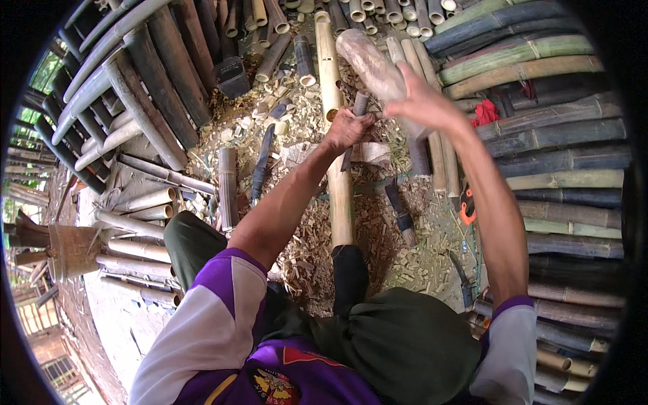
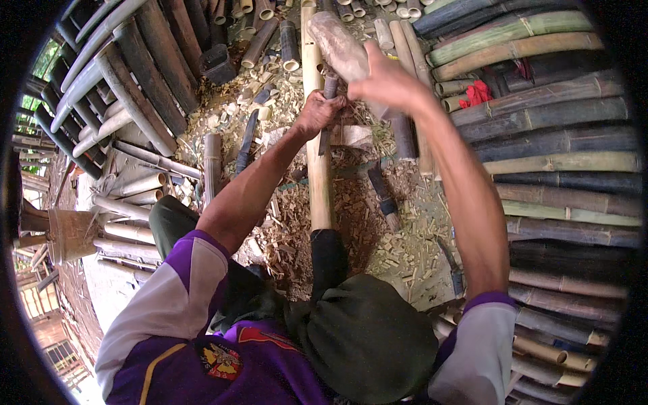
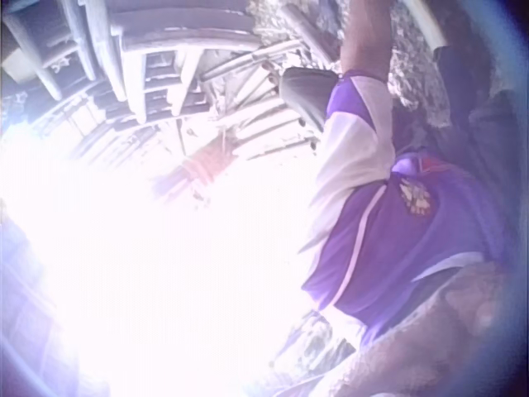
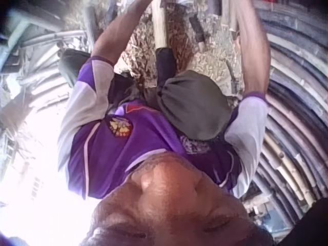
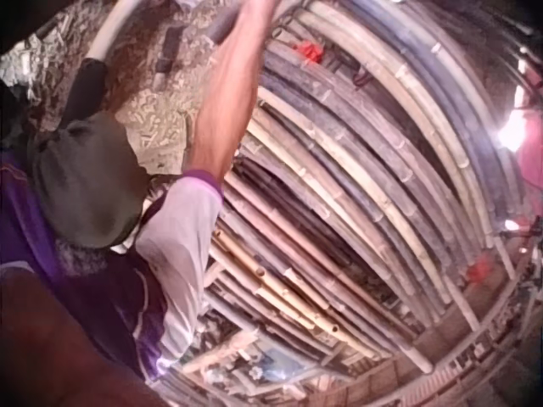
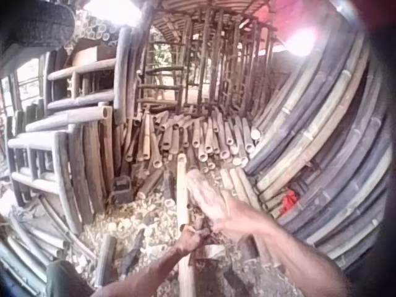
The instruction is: The person sits on the floor and uses a chisel and a wooden mallet to carve and shape a long bamboo pole. They repeatedly strike the chisel to remove material and occasionally inspect the work.
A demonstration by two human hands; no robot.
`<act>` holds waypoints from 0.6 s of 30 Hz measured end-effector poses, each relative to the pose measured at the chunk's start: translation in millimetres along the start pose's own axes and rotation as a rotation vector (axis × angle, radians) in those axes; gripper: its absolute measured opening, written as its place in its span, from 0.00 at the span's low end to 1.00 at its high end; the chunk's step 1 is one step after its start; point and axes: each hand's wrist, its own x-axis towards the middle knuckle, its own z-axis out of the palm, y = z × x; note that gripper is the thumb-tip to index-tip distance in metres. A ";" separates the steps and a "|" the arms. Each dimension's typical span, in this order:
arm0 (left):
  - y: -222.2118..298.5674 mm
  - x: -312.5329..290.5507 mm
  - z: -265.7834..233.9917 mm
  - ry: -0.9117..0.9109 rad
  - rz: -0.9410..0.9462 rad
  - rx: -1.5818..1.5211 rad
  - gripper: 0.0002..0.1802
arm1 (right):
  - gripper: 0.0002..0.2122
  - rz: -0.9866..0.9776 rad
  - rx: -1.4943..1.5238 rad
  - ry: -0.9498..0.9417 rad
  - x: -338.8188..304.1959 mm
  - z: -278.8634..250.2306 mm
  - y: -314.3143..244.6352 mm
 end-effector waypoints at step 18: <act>-4.0 -10.3 19.6 0.055 0.035 0.014 0.20 | 0.36 -0.007 0.812 0.439 -104.4 -9.4 2.7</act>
